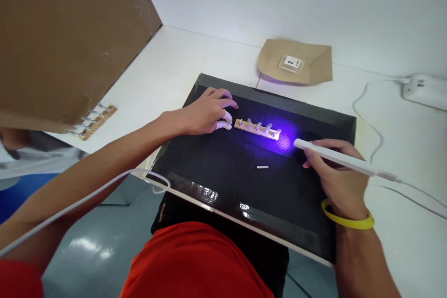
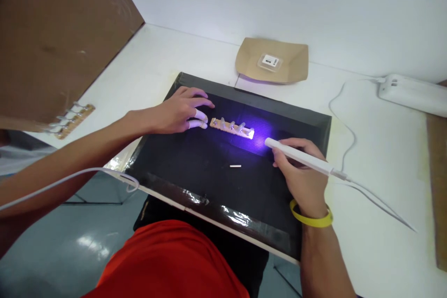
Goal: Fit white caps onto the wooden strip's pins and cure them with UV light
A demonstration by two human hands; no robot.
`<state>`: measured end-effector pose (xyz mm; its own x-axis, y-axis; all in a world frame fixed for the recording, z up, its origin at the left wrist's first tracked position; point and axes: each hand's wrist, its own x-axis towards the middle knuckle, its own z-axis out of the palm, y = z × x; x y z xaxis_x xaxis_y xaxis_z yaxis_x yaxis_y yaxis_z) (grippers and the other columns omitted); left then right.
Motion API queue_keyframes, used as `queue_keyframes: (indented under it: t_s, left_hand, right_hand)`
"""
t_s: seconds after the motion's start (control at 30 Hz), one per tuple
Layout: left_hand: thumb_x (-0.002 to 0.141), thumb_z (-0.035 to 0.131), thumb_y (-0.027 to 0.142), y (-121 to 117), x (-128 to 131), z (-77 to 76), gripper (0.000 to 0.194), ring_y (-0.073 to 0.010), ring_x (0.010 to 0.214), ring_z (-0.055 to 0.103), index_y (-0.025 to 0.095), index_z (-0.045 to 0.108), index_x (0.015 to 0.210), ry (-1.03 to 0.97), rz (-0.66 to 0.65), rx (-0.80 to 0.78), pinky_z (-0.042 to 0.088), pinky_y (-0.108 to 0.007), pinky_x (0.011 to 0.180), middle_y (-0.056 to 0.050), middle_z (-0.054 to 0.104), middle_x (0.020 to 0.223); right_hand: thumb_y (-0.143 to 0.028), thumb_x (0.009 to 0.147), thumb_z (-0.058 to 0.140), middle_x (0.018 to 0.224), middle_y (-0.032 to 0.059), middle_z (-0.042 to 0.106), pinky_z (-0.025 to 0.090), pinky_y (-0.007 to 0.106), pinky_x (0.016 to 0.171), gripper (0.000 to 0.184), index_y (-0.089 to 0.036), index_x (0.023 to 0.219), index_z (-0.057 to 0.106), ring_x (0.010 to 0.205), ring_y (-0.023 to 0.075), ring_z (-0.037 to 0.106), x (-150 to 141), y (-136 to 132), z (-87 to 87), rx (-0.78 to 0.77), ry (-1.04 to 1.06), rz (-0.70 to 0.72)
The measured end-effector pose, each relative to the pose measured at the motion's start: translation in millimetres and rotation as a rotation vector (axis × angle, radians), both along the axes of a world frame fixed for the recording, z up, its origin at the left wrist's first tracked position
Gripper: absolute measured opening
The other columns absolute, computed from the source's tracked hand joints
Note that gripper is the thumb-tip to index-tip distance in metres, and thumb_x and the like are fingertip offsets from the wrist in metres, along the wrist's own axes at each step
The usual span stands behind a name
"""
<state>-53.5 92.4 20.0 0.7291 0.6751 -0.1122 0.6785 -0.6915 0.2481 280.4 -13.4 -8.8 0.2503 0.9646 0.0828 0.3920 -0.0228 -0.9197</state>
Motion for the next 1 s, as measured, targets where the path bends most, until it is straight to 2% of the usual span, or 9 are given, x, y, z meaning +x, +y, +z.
queue_keyframes:
  t_s: [0.13, 0.27, 0.37, 0.5, 0.67, 0.8, 1.0]
  left_hand:
    - [0.103, 0.054, 0.036, -13.5, -5.1, 5.6, 0.031, -0.0339, 0.142, 0.045, 0.024, 0.082, 0.099, -0.11, 0.05, -0.004, 0.029, -0.056, 0.117, -0.009, 0.066, 0.145]
    - [0.1, 0.06, 0.05, -15.8, -15.4, 9.9, 0.031, -0.0369, 0.149, 0.037, 0.029, 0.083, 0.1, -0.145, 0.119, -0.233, 0.024, -0.061, 0.118, -0.006, 0.056, 0.157]
    - [0.1, 0.059, 0.05, -9.1, -20.0, 7.9, 0.031, -0.0388, 0.151, 0.032, 0.03, 0.082, 0.102, -0.083, 0.113, -0.328, 0.019, -0.063, 0.119, -0.005, 0.052, 0.16]
    - [0.099, 0.059, 0.047, 4.7, -19.6, 1.6, 0.03, -0.0376, 0.147, 0.038, 0.026, 0.08, 0.099, -0.088, 0.11, -0.244, 0.014, -0.062, 0.119, -0.008, 0.059, 0.152]
    - [0.103, 0.053, 0.046, 14.8, -21.1, -0.3, 0.034, -0.0326, 0.141, 0.05, 0.028, 0.073, 0.122, -0.147, 0.125, -0.156, 0.013, -0.056, 0.12, -0.011, 0.063, 0.147]
    - [0.107, 0.045, 0.042, 13.9, -30.1, 2.2, 0.035, -0.0305, 0.141, 0.049, 0.031, 0.075, 0.119, -0.148, 0.12, -0.167, 0.014, -0.055, 0.118, -0.007, 0.065, 0.146]
    - [0.109, 0.04, 0.047, 5.9, -40.2, -2.1, 0.041, -0.0338, 0.148, 0.04, 0.029, 0.075, 0.122, -0.131, 0.164, -0.12, 0.014, -0.057, 0.119, -0.008, 0.062, 0.15]
  right_hand:
    - [-0.038, 0.079, 0.088, 0.085, 0.0001, 0.074, 0.053, 0.028, 0.055, 0.023, -0.024, 0.094, 0.076, 0.062, 0.0144, 0.064, 0.5, 0.6, -0.6, 0.019, -0.043, 0.013]
    - [-0.04, 0.078, 0.089, 0.085, 0.0002, 0.075, 0.054, 0.028, 0.055, 0.027, -0.025, 0.096, 0.077, 0.062, 0.0148, 0.064, -0.2, 1.0, -0.5, -0.011, -0.022, -0.011]
    - [-0.042, 0.076, 0.091, 0.087, 0.001, 0.076, 0.056, 0.028, 0.054, 0.029, -0.025, 0.097, 0.078, 0.061, 0.0151, 0.065, -1.7, 0.7, 0.4, -0.048, 0.003, -0.022]
    - [-0.043, 0.074, 0.091, 0.084, 0.0015, 0.076, 0.056, 0.027, 0.051, 0.03, -0.025, 0.095, 0.079, 0.059, 0.0149, 0.064, -2.8, 0.8, 1.4, -0.07, 0.007, 0.004]
    - [-0.043, 0.075, 0.09, 0.078, 0.0002, 0.073, 0.056, 0.025, 0.052, 0.028, -0.025, 0.093, 0.079, 0.058, 0.0137, 0.064, -3.0, 2.3, 2.2, -0.087, 0.007, 0.043]
    - [-0.043, 0.075, 0.09, 0.085, 0.0011, 0.076, 0.055, 0.025, 0.054, 0.028, -0.026, 0.095, 0.079, 0.061, 0.0137, 0.064, -3.6, 1.2, 1.6, -0.1, 0.0, 0.038]
    - [-0.045, 0.078, 0.088, 0.088, 0.0016, 0.075, 0.054, 0.028, 0.059, 0.027, -0.027, 0.096, 0.08, 0.065, 0.0148, 0.063, -3.4, -1.4, 0.7, -0.087, -0.036, 0.066]
